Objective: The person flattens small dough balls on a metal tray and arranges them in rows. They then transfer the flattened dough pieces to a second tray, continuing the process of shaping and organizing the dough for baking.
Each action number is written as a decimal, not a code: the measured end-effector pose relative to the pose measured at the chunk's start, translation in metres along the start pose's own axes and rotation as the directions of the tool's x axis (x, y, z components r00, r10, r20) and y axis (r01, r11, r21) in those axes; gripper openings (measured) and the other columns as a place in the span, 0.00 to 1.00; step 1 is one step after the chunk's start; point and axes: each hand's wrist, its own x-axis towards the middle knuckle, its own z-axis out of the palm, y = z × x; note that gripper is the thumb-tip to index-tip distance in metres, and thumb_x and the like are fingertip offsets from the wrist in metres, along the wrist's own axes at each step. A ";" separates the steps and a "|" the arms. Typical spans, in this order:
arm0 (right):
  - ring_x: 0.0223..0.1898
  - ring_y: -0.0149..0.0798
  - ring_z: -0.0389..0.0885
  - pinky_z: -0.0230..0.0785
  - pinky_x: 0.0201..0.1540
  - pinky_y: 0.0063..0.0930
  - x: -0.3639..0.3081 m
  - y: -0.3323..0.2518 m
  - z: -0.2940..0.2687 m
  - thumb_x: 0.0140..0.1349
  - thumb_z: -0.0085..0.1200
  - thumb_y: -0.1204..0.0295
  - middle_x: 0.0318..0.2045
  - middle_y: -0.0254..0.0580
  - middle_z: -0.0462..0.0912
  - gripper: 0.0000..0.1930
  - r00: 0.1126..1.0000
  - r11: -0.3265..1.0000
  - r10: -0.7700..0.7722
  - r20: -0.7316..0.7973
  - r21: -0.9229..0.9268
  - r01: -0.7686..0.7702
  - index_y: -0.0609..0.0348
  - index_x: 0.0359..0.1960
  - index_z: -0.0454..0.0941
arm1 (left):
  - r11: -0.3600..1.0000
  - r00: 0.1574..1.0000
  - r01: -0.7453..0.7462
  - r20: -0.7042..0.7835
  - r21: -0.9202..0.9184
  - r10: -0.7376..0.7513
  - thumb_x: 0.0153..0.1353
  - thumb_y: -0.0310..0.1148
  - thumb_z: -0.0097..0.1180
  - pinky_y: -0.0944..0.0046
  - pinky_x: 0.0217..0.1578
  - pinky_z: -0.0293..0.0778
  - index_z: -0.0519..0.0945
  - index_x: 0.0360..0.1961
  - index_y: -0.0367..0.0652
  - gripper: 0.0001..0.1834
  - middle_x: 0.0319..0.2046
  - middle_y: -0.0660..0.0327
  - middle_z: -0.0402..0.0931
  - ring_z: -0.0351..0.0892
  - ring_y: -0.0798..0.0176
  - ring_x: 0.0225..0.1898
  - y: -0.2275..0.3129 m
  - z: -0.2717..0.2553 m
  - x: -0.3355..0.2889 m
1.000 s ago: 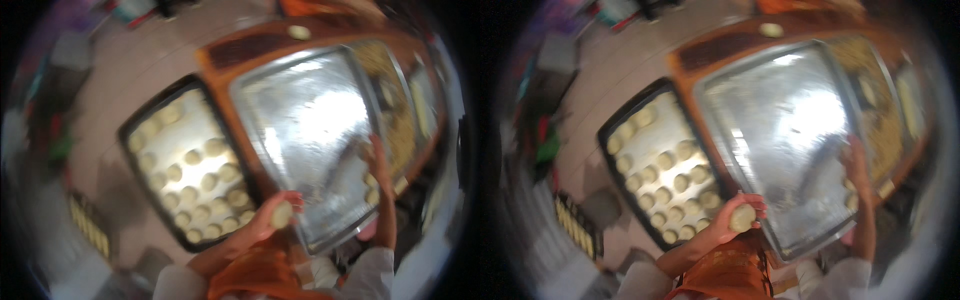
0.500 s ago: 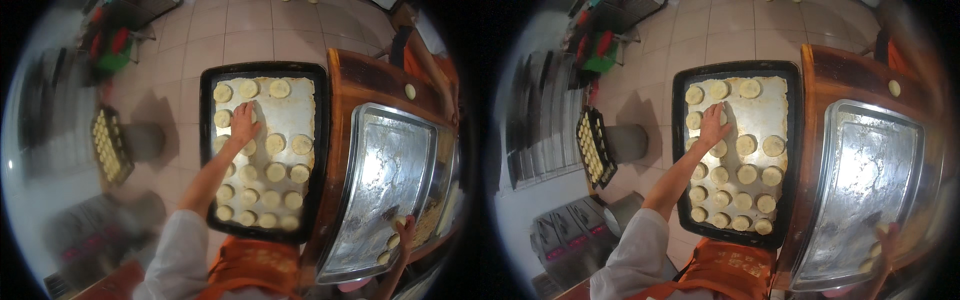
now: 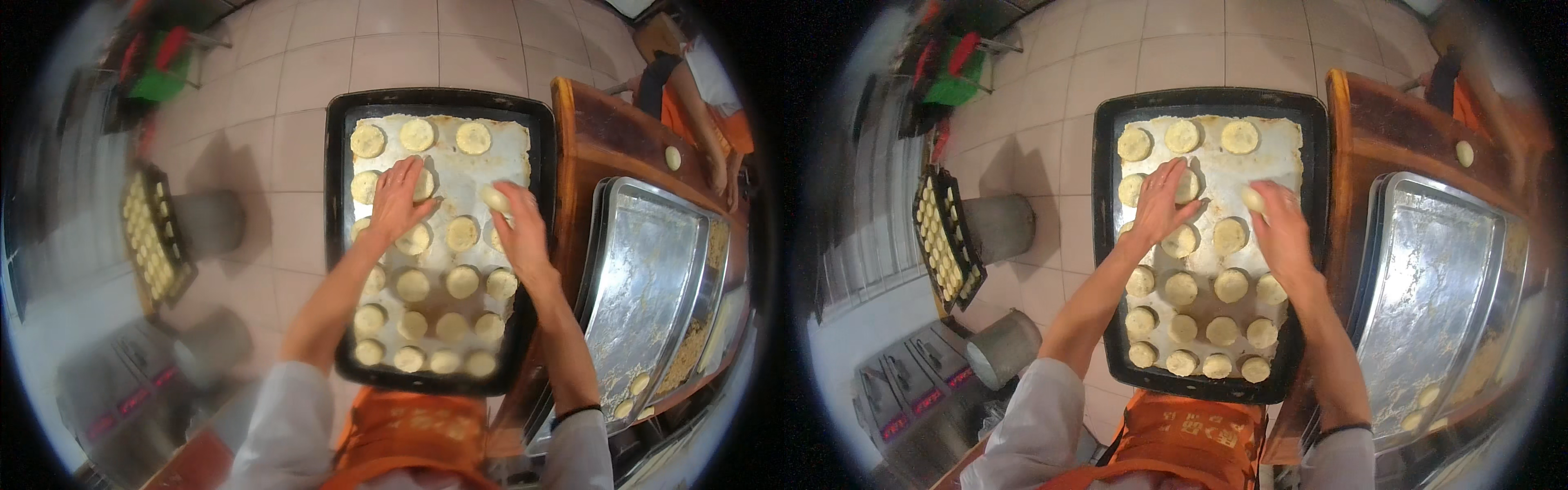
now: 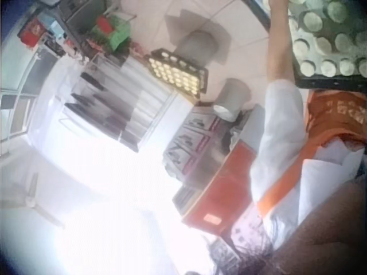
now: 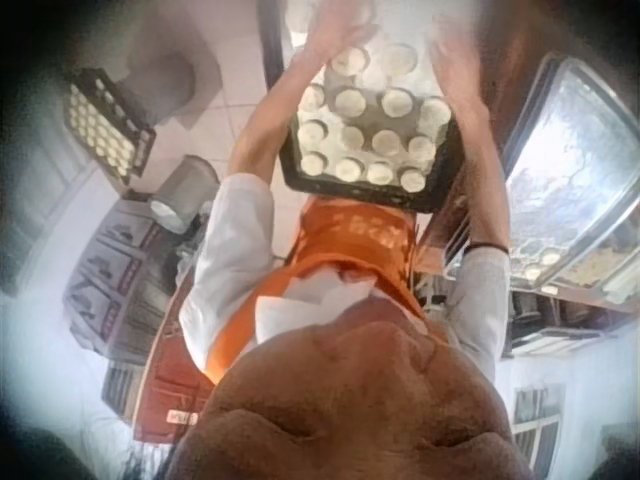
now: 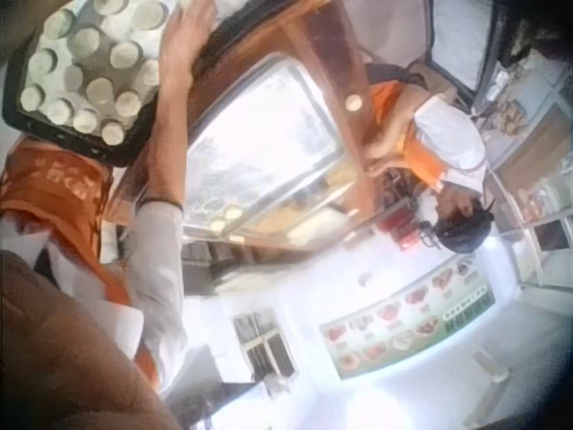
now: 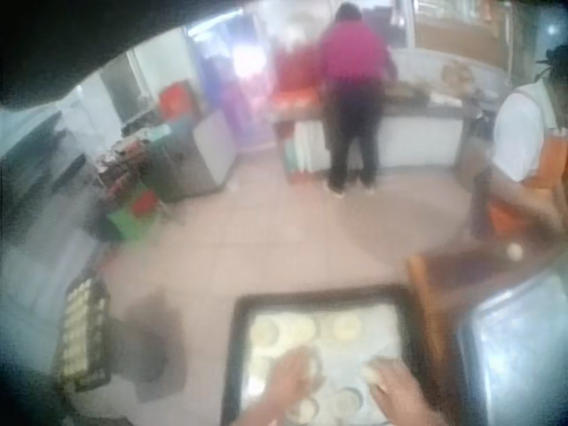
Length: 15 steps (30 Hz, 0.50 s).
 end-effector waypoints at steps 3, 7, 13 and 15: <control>0.52 0.54 0.70 0.63 0.54 0.40 -0.002 0.008 0.037 0.55 0.54 0.78 0.46 0.52 0.75 0.19 0.986 0.997 -0.052 0.157 -0.055 0.062 0.60 0.50 0.70 | 0.993 0.995 -0.023 -0.099 0.114 0.034 0.51 0.38 0.62 0.50 0.62 0.52 0.61 0.61 0.37 0.38 0.60 0.49 0.59 0.56 0.45 0.63 0.001 0.003 -0.011; 0.50 0.53 0.72 0.64 0.54 0.38 -0.035 -0.004 0.012 0.57 0.53 0.77 0.47 0.53 0.75 0.16 0.986 0.998 0.060 0.155 -0.001 -0.061 0.60 0.49 0.71 | 0.997 0.993 -0.079 -0.082 0.026 0.081 0.52 0.37 0.60 0.51 0.61 0.54 0.64 0.59 0.36 0.35 0.61 0.47 0.59 0.57 0.44 0.62 0.006 -0.002 -0.014; 0.50 0.43 0.75 0.64 0.55 0.32 -0.119 -0.023 -0.094 0.60 0.50 0.81 0.46 0.48 0.78 0.12 0.940 0.939 0.333 -0.072 0.120 -0.323 0.62 0.45 0.75 | 0.960 0.966 -0.258 0.046 0.104 0.255 0.50 0.37 0.62 0.52 0.60 0.56 0.66 0.58 0.39 0.34 0.58 0.47 0.63 0.60 0.47 0.61 0.040 0.028 0.021; 0.50 0.43 0.75 0.64 0.56 0.34 -0.158 -0.004 -0.131 0.58 0.49 0.84 0.44 0.49 0.79 0.13 0.920 0.941 0.333 -0.208 0.019 -0.337 0.63 0.45 0.75 | 0.936 0.942 -0.324 0.137 0.138 0.306 0.48 0.37 0.63 0.51 0.57 0.60 0.69 0.54 0.40 0.31 0.55 0.48 0.67 0.64 0.48 0.57 0.046 0.045 0.039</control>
